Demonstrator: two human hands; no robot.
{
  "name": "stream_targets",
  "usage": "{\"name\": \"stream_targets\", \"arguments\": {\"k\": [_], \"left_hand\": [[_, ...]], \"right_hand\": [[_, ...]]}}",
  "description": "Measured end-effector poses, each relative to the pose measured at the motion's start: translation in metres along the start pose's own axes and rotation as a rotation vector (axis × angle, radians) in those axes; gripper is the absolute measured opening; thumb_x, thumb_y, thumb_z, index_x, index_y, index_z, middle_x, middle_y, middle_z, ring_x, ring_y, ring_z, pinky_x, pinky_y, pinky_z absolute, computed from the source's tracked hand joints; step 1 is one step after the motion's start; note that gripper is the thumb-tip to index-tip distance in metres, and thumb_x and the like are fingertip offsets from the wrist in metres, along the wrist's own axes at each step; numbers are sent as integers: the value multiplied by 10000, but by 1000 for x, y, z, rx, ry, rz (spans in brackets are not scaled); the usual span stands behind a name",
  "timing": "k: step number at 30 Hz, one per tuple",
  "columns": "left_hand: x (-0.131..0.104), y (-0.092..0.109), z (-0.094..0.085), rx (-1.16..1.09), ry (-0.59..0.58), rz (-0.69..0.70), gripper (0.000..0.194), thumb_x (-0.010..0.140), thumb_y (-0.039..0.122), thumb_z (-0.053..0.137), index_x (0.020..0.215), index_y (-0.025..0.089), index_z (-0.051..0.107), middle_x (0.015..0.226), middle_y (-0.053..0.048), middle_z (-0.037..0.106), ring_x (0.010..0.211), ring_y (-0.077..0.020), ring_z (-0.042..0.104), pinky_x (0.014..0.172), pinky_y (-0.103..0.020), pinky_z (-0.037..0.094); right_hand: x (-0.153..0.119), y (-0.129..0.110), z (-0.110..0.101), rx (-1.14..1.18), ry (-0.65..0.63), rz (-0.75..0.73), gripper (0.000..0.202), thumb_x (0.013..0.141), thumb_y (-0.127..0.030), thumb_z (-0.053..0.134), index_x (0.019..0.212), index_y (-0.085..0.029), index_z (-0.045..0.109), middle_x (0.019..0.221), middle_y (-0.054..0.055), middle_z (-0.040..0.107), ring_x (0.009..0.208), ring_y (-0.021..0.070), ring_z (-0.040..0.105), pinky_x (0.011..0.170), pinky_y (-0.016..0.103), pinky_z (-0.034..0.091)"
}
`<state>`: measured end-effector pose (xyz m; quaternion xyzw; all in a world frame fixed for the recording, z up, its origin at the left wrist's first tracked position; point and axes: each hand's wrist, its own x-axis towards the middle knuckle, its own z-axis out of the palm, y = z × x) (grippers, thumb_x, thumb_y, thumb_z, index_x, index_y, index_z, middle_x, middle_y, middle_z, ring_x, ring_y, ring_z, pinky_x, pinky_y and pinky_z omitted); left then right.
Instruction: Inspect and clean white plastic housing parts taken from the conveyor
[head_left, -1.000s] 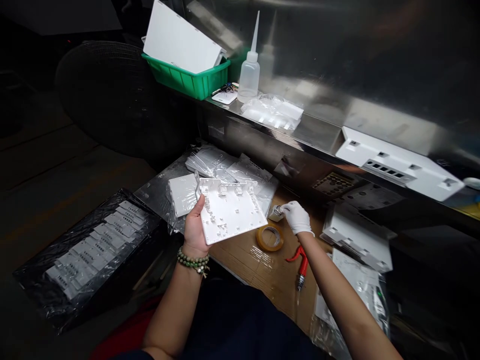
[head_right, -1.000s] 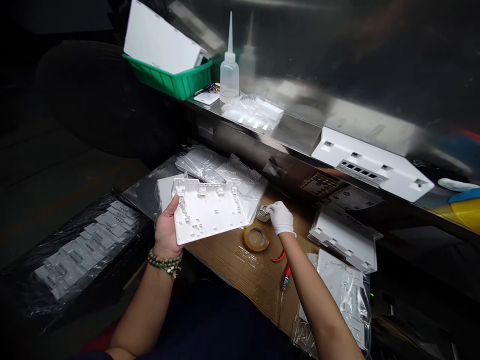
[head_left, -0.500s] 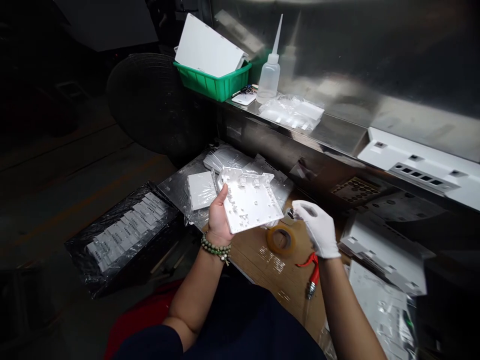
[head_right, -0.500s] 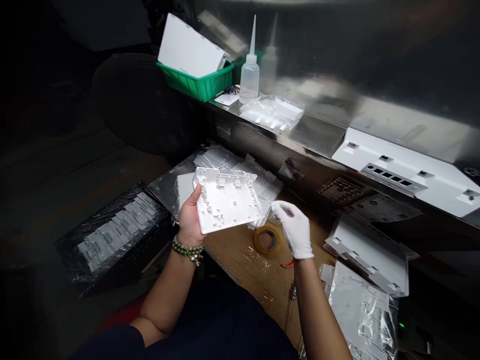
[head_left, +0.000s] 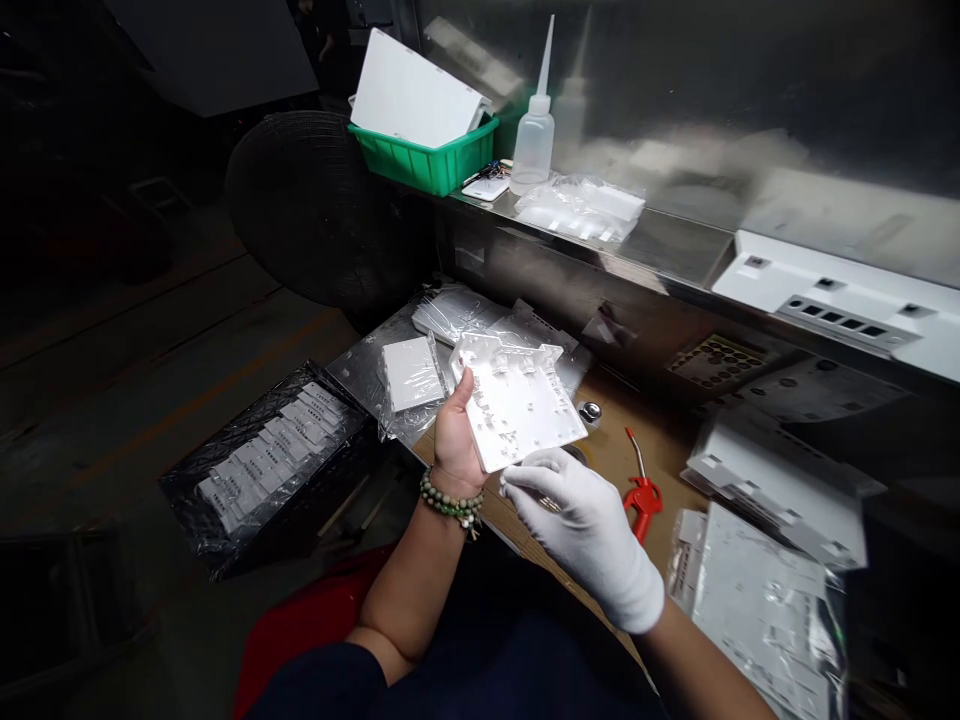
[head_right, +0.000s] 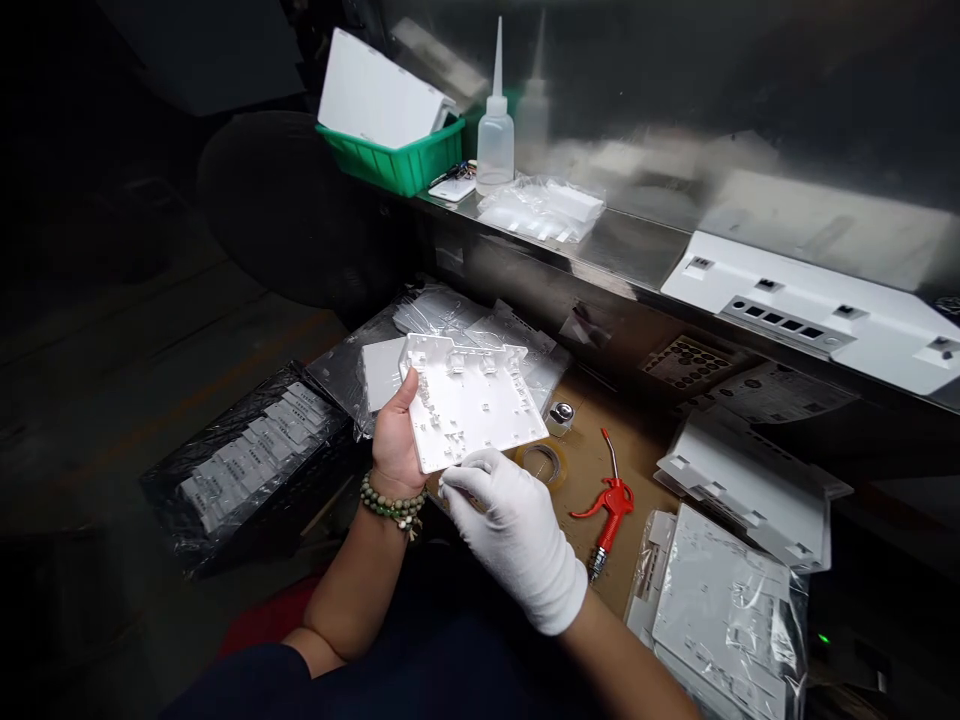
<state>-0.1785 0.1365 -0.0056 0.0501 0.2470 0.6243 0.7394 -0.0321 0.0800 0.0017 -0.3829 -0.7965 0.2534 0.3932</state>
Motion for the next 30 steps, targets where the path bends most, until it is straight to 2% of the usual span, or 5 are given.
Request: {"name": "stream_targets", "arguments": {"k": [14, 19, 22, 28, 30], "left_hand": [[-13, 8, 3, -9, -3, 0, 602, 1018, 511, 428, 1468, 123, 527, 1397, -170, 641, 1367, -406, 526, 1180, -610, 364], [-13, 7, 2, -2, 19, 43, 598, 1023, 499, 417, 1493, 140, 505, 1411, -159, 634, 1367, -399, 528, 1181, -601, 369], [-12, 12, -4, 5, -7, 51, 603, 1035, 504, 384, 1509, 146, 489, 1436, -155, 616, 1400, -396, 493, 1191, -611, 348], [-12, 32, -15, -40, -37, 87, 603, 1051, 485, 346, 1570, 184, 400, 1499, -128, 563, 1462, -367, 412, 1239, -598, 254], [-13, 36, -20, -55, -57, 113, 596, 1054, 465, 349, 1591, 207, 359, 1518, -112, 545, 1477, -350, 390, 1255, -585, 213]], "right_hand": [[-2, -16, 12, -39, 102, -9, 157, 926, -189, 675, 1057, -263, 720, 950, 33, 711, 835, 153, 675, 749, 258, 535], [-4, -12, 18, -110, 55, -48, 199, 939, -188, 652, 1111, -263, 719, 967, 36, 719, 834, 156, 669, 732, 262, 531], [-7, 5, 4, -136, 114, 50, 152, 923, -190, 673, 1020, -274, 755, 942, 16, 731, 826, 153, 678, 741, 267, 536], [-13, 41, -47, -192, 455, 300, 98, 900, -329, 732, 946, -264, 790, 969, 35, 740, 909, 199, 685, 856, 350, 542], [-16, 49, -57, -231, 501, 331, 134, 907, -359, 722, 944, -250, 790, 972, 41, 740, 926, 209, 685, 867, 366, 543]]}}
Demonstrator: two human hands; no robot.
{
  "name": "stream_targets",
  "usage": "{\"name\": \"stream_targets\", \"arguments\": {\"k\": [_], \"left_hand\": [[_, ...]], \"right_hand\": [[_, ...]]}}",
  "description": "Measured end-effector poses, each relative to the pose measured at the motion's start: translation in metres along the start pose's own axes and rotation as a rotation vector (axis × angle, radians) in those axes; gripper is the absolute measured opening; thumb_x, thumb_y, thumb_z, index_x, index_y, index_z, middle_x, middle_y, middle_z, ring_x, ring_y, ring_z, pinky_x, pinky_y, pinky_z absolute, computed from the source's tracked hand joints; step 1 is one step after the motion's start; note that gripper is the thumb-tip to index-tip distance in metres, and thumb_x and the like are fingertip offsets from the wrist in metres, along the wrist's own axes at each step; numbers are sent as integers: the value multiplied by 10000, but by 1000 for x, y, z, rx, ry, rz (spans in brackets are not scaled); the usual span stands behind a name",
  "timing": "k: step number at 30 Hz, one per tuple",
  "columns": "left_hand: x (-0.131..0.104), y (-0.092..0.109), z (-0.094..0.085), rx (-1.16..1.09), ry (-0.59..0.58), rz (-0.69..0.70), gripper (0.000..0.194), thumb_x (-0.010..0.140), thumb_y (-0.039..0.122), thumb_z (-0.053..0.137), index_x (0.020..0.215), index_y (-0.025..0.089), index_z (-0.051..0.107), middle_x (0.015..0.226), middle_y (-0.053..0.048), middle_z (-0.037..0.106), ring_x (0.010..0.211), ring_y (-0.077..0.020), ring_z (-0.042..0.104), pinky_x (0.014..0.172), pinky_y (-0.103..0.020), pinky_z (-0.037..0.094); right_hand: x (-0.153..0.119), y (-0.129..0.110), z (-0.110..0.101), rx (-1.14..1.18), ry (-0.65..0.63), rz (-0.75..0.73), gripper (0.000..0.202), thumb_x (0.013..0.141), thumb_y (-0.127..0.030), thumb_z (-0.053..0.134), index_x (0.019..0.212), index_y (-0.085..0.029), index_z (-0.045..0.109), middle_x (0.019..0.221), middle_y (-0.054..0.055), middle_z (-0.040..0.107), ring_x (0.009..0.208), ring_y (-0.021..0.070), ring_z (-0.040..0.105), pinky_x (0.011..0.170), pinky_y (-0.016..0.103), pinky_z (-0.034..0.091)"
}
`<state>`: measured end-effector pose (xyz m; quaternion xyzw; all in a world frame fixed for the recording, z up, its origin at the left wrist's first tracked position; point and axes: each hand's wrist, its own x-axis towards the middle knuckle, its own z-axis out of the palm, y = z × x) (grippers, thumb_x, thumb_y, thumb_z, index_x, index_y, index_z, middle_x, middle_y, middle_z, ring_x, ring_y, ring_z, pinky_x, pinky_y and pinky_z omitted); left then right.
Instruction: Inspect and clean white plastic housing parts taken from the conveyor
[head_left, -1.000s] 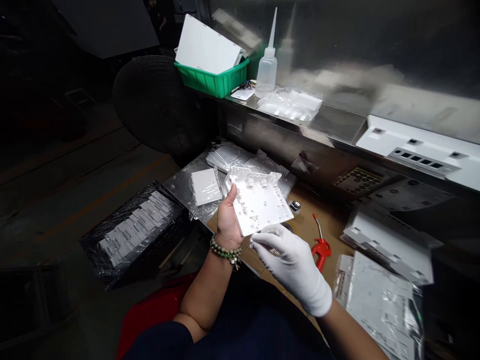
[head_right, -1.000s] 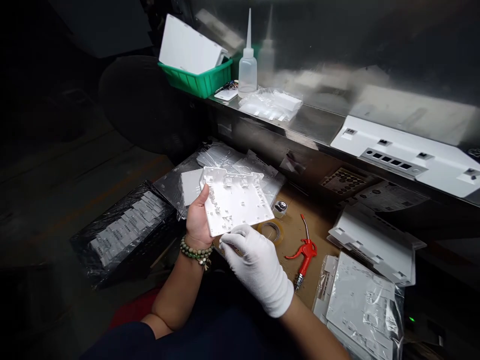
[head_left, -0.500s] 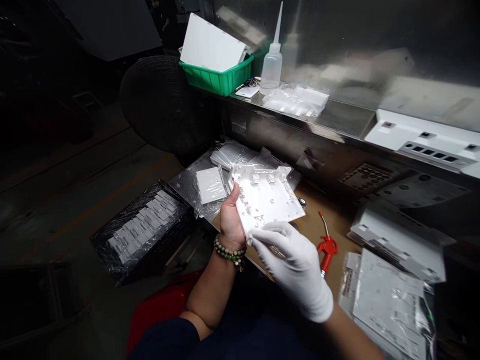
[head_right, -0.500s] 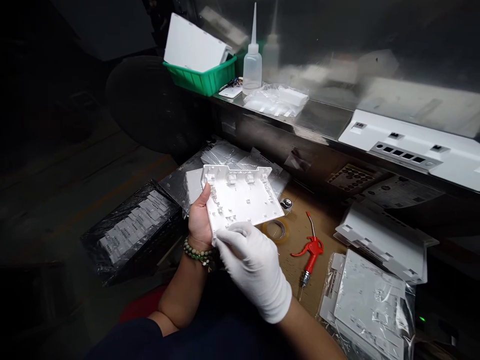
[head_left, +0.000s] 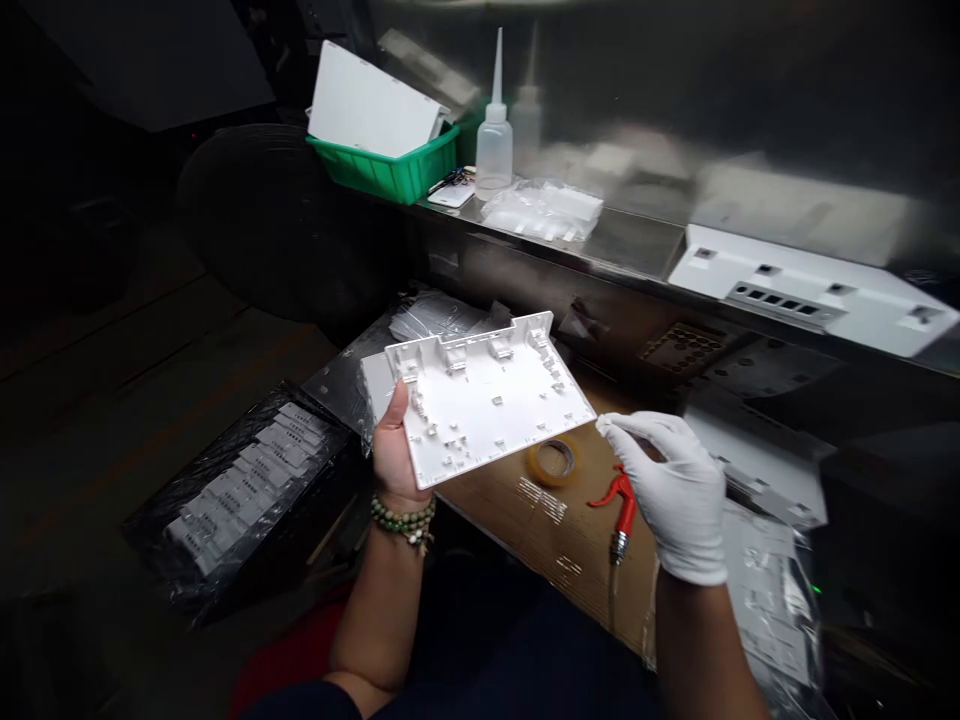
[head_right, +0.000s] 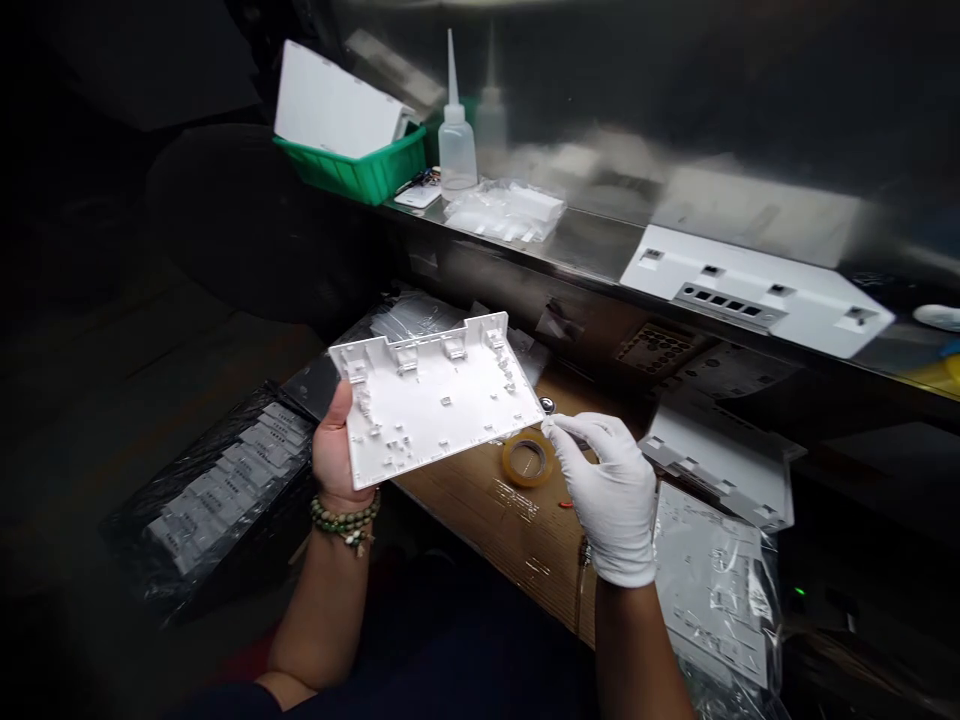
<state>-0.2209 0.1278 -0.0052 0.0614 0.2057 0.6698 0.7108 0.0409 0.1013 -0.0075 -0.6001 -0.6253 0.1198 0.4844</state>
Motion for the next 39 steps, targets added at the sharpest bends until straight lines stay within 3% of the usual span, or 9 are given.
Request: {"name": "stream_targets", "arguments": {"k": [5, 11, 15, 20, 23, 26, 29, 33, 39], "left_hand": [[0, 3, -16, -36, -28, 55, 589, 1055, 472, 379, 1601, 256, 335, 1517, -77, 546, 1495, -317, 359, 1278, -552, 133], [0, 6, -31, -69, -91, 1, 630, 1053, 493, 379, 1631, 291, 228, 1552, -73, 502, 1516, -309, 312, 1279, -548, 97], [3, 8, -38, -100, -132, -1, 609, 1058, 489, 358, 1626, 300, 242, 1529, -68, 531, 1511, -297, 324, 1281, -539, 69], [0, 11, -45, -101, -309, -104, 558, 1069, 467, 255, 1575, 279, 394, 1479, -66, 586, 1537, -272, 264, 1275, -527, -2], [-7, 12, -49, -89, -474, -214, 590, 1065, 457, 178, 1545, 256, 457, 1543, -63, 516, 1562, -258, 172, 1263, -507, -62], [-15, 12, -51, -88, -605, -283, 629, 1057, 431, 89, 1558, 263, 432, 1606, -42, 428, 1573, -238, 93, 1247, -495, -108], [-21, 11, -51, -76, -669, -321, 688, 1044, 424, -3, 1557, 279, 432, 1634, -16, 382, 1575, -224, 53, 1238, -475, -138], [-23, 13, -57, -4, -749, -429, 833, 997, 582, -67, 1528, 258, 486, 1656, -12, 337, 1577, -241, 4, 1241, -446, -145], [-20, 15, -64, -27, -804, -457, 838, 997, 445, -156, 1552, 262, 445, 1680, 13, 280, 1577, -230, -31, 1225, -465, -188]], "right_hand": [[2, 14, 0, -35, -72, -73, 99, 915, -285, 711, 973, -249, 783, 989, 35, 729, 905, 186, 685, 835, 335, 554], [0, 15, -7, -32, -45, -118, 111, 911, -219, 718, 1004, -252, 771, 1000, 22, 721, 921, 163, 681, 863, 303, 544], [-6, 19, -5, -2, -51, -187, 141, 920, -201, 705, 1037, -251, 764, 1009, 25, 722, 917, 155, 684, 848, 284, 545], [10, 31, 2, -127, -86, -140, 70, 900, -220, 713, 912, -239, 779, 917, 19, 722, 829, 169, 685, 768, 305, 539], [30, 20, -2, -35, -10, -98, 68, 892, -240, 730, 930, -252, 785, 954, 18, 723, 861, 164, 687, 811, 304, 546], [48, 3, 0, 78, 55, -165, 106, 907, -230, 716, 984, -261, 783, 987, 25, 727, 919, 168, 685, 876, 312, 550], [57, -4, 12, 81, 48, -192, 110, 925, -220, 690, 976, -255, 781, 969, 24, 725, 897, 164, 682, 849, 303, 548], [54, 2, 27, 18, -7, -187, 105, 925, -216, 680, 943, -248, 779, 933, 15, 719, 852, 154, 678, 794, 275, 527], [47, 6, 37, -16, -38, -151, 111, 910, -192, 678, 906, -254, 771, 922, 1, 721, 836, 146, 677, 774, 256, 507]]}}
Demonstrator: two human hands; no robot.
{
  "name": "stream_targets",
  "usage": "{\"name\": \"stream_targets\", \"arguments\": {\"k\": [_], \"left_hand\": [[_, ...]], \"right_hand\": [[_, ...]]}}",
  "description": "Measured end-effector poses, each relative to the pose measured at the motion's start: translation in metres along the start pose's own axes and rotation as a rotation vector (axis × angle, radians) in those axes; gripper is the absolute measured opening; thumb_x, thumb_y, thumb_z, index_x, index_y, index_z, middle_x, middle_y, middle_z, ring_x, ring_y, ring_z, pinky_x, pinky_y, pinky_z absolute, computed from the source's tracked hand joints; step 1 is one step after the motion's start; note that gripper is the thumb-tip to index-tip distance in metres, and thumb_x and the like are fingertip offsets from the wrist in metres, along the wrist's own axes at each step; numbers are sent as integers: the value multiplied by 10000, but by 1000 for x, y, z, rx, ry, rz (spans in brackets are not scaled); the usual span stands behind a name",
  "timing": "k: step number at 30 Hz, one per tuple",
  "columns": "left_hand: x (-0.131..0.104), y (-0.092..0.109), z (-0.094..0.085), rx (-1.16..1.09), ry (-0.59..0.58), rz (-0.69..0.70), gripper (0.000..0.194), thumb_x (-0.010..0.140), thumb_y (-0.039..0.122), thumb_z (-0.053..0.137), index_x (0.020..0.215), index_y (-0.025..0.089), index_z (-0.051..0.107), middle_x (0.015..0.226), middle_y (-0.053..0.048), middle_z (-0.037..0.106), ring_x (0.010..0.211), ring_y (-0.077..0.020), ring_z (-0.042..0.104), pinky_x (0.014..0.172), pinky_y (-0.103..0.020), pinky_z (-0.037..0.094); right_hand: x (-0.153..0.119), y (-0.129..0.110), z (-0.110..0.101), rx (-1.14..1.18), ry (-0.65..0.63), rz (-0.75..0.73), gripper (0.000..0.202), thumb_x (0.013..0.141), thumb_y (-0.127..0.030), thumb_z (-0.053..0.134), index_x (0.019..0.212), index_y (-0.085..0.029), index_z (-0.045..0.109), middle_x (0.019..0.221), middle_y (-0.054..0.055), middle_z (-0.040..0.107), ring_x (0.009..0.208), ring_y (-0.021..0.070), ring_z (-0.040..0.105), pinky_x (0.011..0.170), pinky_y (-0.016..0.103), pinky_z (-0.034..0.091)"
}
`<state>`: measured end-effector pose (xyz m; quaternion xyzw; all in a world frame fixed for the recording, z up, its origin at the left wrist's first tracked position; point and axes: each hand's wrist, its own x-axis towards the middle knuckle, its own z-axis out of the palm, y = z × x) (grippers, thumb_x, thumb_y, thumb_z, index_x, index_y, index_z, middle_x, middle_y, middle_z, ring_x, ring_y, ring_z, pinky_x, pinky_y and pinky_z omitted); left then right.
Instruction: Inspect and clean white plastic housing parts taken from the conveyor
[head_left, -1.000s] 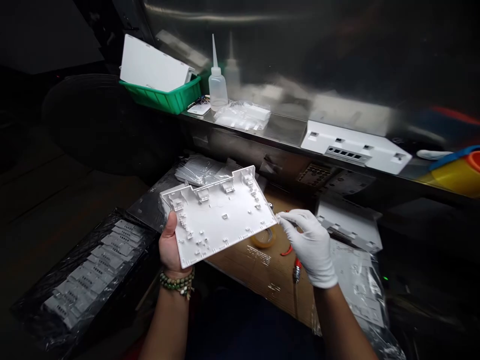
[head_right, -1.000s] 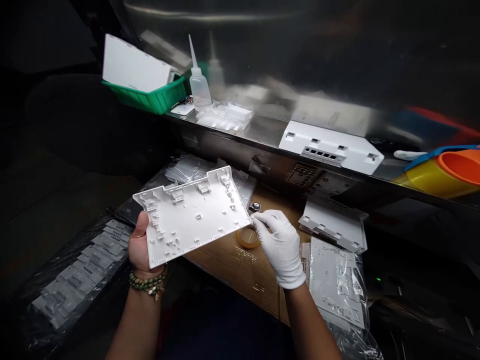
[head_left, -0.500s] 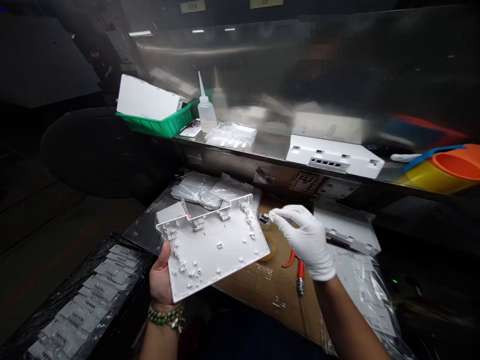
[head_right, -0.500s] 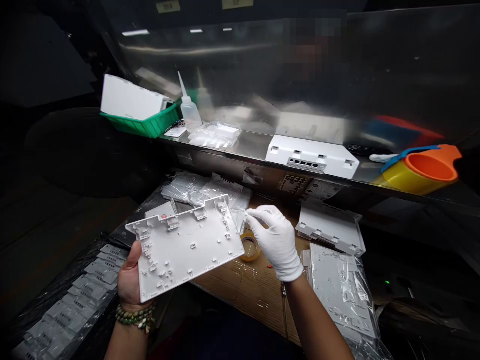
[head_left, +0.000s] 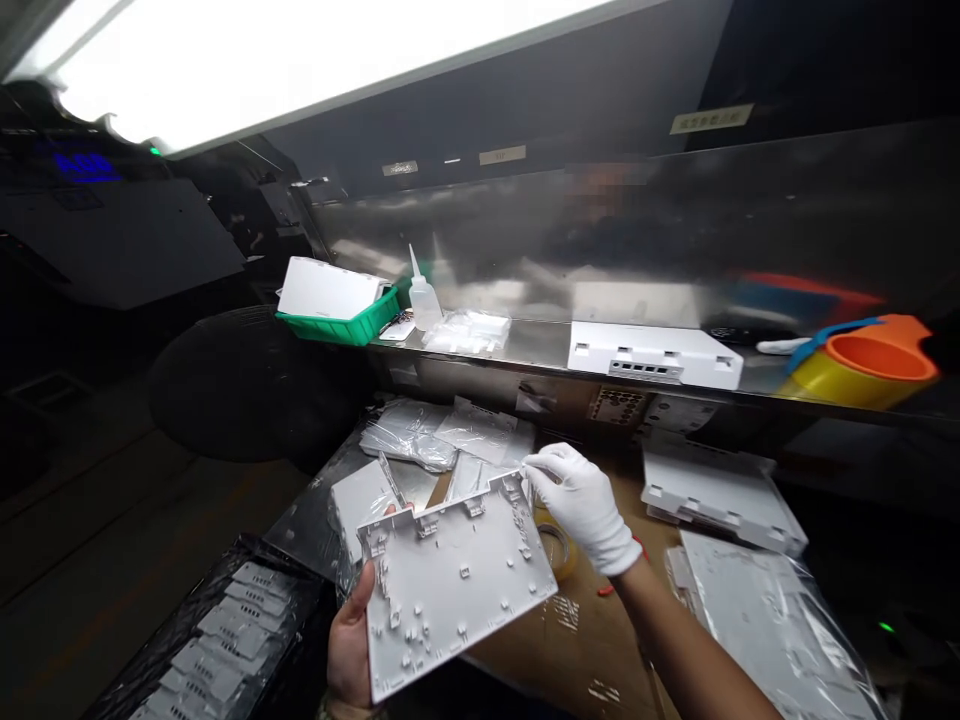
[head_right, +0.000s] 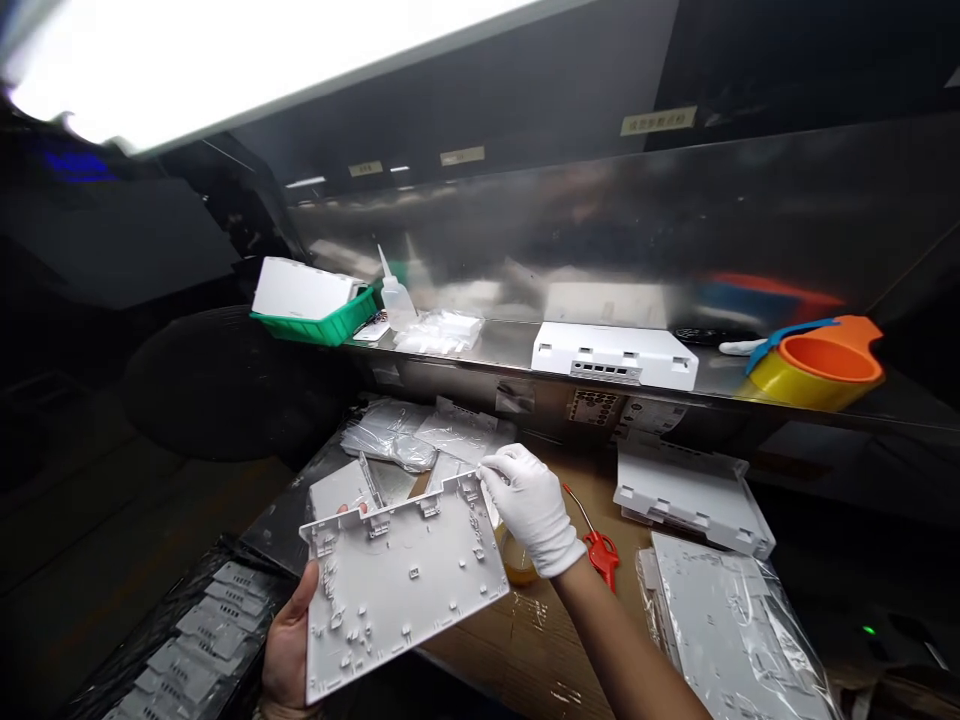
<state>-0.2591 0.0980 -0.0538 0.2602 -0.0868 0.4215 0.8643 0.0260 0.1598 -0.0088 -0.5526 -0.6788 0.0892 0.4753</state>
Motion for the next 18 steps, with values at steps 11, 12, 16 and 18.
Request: {"name": "stream_targets", "arguments": {"k": [11, 12, 16, 18], "left_hand": [[17, -8, 20, 260, 476, 241, 526, 1057, 291, 331, 1571, 395, 367, 1666, -15, 336, 1552, -306, 216, 1283, -556, 65], [23, -12, 25, 314, 569, 261, 529, 1038, 254, 418, 1546, 400, 411, 1653, -9, 366, 1541, -308, 259, 1285, -547, 121], [44, -30, 42, 537, 730, 216, 462, 969, 217, 616, 1410, 347, 574, 1640, 2, 393, 1522, -306, 320, 1273, -469, 250], [51, -37, 46, 631, 718, 212, 408, 960, 252, 651, 1359, 330, 615, 1623, 3, 419, 1524, -293, 316, 1272, -425, 254]], "right_hand": [[1, 5, -17, -6, 35, 51, 110, 911, -315, 685, 891, -249, 770, 950, 14, 739, 879, 183, 696, 821, 317, 538], [-1, -6, -17, 62, 47, 5, 98, 911, -313, 696, 919, -247, 767, 963, 20, 740, 893, 183, 697, 843, 322, 545], [-13, -60, -4, 297, 43, -154, 85, 913, -242, 720, 992, -250, 749, 962, 31, 742, 891, 173, 697, 832, 309, 568], [-19, -76, 4, 352, 35, -186, 121, 908, -206, 727, 1019, -253, 741, 973, 30, 740, 899, 167, 695, 825, 297, 571]]}}
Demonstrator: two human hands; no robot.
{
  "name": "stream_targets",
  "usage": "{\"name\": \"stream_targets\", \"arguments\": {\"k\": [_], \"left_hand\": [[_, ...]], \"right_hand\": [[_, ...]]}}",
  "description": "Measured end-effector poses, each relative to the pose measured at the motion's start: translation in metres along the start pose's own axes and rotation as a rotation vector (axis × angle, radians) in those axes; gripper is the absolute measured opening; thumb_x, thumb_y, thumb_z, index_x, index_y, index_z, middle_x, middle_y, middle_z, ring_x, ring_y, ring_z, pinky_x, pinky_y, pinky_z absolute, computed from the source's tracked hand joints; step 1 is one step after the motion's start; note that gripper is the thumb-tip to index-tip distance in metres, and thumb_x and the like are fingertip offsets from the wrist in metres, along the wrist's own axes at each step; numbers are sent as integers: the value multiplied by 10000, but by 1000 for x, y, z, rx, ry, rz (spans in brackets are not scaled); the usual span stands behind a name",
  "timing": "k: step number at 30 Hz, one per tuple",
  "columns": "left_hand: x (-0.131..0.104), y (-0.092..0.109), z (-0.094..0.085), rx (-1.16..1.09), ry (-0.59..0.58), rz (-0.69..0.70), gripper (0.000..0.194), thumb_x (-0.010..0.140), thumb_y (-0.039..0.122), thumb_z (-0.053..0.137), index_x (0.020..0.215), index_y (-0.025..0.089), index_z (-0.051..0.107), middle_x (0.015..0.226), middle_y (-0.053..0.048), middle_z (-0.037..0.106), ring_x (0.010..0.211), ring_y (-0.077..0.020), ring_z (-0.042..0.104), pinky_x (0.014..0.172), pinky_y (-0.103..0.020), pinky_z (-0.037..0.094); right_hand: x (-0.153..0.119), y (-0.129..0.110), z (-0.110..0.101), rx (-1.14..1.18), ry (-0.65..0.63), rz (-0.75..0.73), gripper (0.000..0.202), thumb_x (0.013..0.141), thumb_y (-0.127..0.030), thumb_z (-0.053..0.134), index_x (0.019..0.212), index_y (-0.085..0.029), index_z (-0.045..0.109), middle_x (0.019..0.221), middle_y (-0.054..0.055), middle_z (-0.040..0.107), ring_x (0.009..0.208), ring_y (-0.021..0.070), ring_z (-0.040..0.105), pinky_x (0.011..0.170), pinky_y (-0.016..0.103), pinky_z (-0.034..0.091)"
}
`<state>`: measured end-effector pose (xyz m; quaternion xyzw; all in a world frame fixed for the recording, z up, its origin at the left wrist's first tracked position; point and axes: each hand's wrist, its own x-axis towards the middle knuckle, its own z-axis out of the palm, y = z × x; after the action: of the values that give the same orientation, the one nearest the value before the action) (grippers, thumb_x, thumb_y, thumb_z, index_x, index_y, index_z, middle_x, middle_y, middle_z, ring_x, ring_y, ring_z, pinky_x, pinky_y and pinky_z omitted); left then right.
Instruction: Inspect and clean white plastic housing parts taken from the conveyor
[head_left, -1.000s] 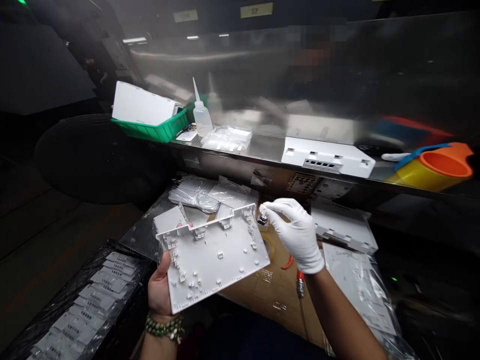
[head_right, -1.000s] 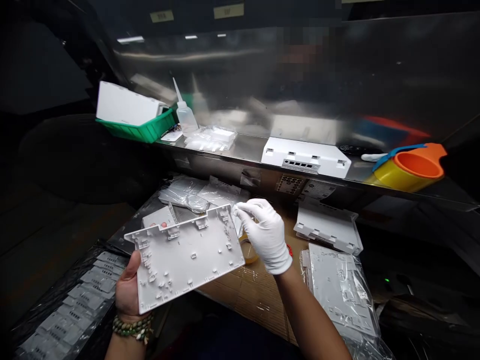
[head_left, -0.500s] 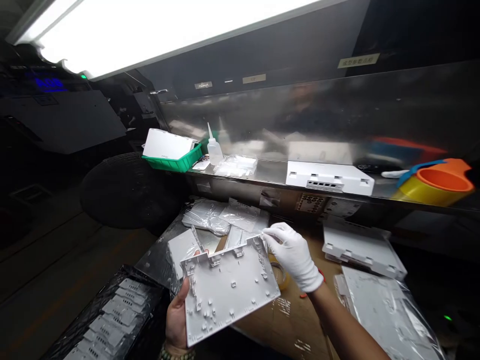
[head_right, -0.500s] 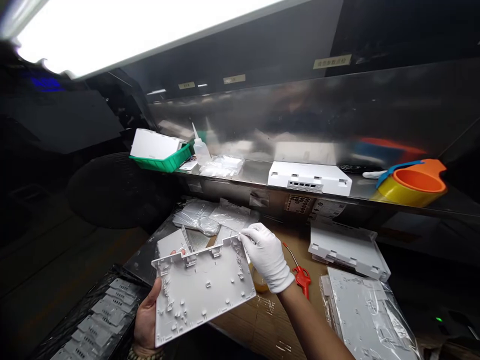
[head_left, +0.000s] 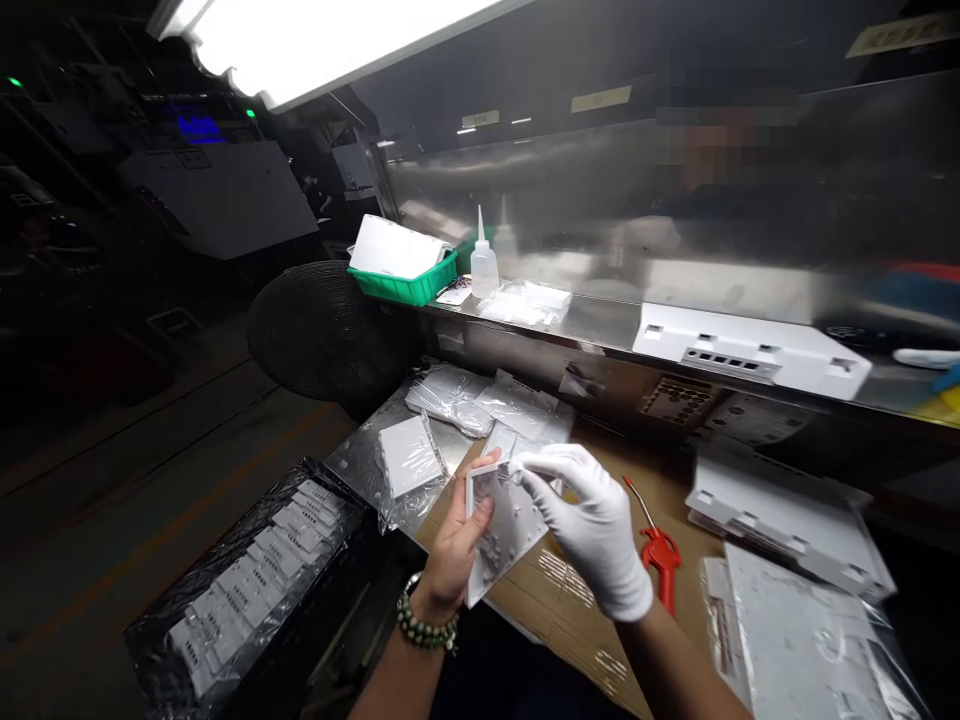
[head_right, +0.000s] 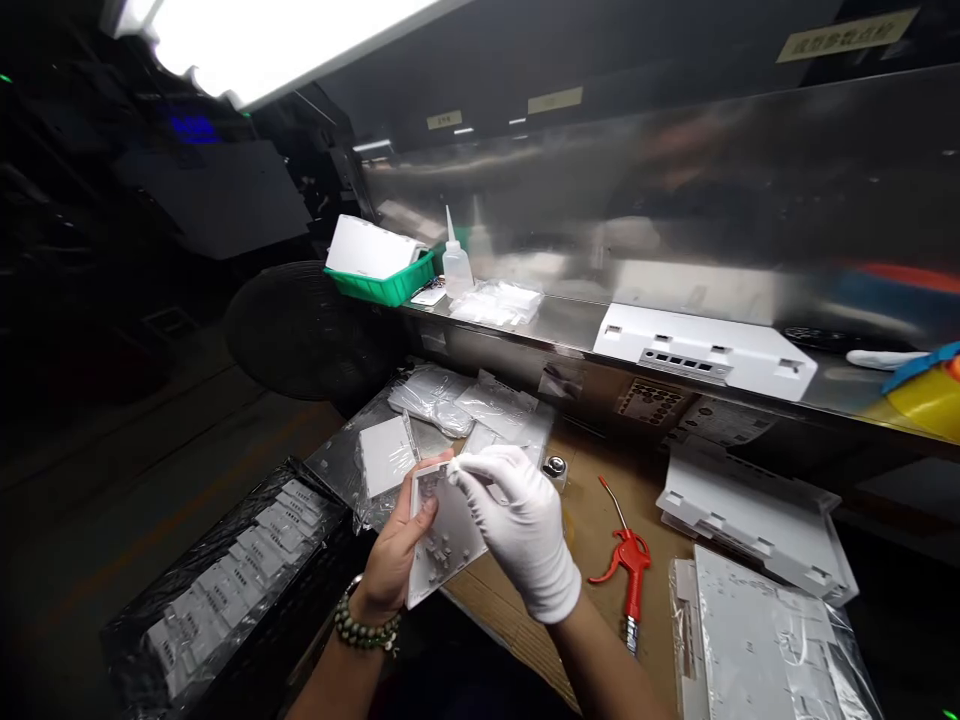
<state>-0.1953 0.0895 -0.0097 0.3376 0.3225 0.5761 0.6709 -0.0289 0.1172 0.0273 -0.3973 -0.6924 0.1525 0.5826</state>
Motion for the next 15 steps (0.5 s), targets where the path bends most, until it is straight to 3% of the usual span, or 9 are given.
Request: {"name": "stream_targets", "arguments": {"k": [7, 11, 13, 15], "left_hand": [[-4, -6, 8, 182, -23, 45, 398, 987, 299, 620, 1384, 306, 594, 1601, -29, 443, 1524, -290, 308, 1273, -419, 221], [-3, -10, 8, 147, -12, 46, 391, 986, 279, 624, 1376, 308, 605, 1597, -20, 452, 1518, -275, 323, 1268, -377, 228], [-2, -11, 4, 46, 7, -29, 440, 975, 270, 641, 1408, 318, 577, 1590, -26, 465, 1477, -293, 400, 1255, -405, 275], [1, -10, -5, -80, 78, -121, 548, 963, 260, 658, 1479, 347, 496, 1553, -41, 515, 1405, -303, 502, 1226, -455, 337]], "right_hand": [[-11, 6, 7, -22, 14, 38, 138, 915, -187, 715, 1029, -258, 747, 998, 33, 739, 925, 170, 702, 851, 308, 585], [-9, 9, 7, -44, -4, 13, 145, 927, -216, 702, 1055, -263, 751, 1016, 46, 743, 922, 176, 709, 845, 314, 592], [-11, 26, 4, -62, 4, 34, 124, 933, -254, 690, 1035, -253, 760, 1011, 56, 749, 927, 186, 707, 871, 336, 582], [-20, 60, -2, -129, 59, 154, 145, 927, -334, 684, 998, -237, 764, 1007, 62, 754, 925, 198, 700, 896, 357, 560]]}}
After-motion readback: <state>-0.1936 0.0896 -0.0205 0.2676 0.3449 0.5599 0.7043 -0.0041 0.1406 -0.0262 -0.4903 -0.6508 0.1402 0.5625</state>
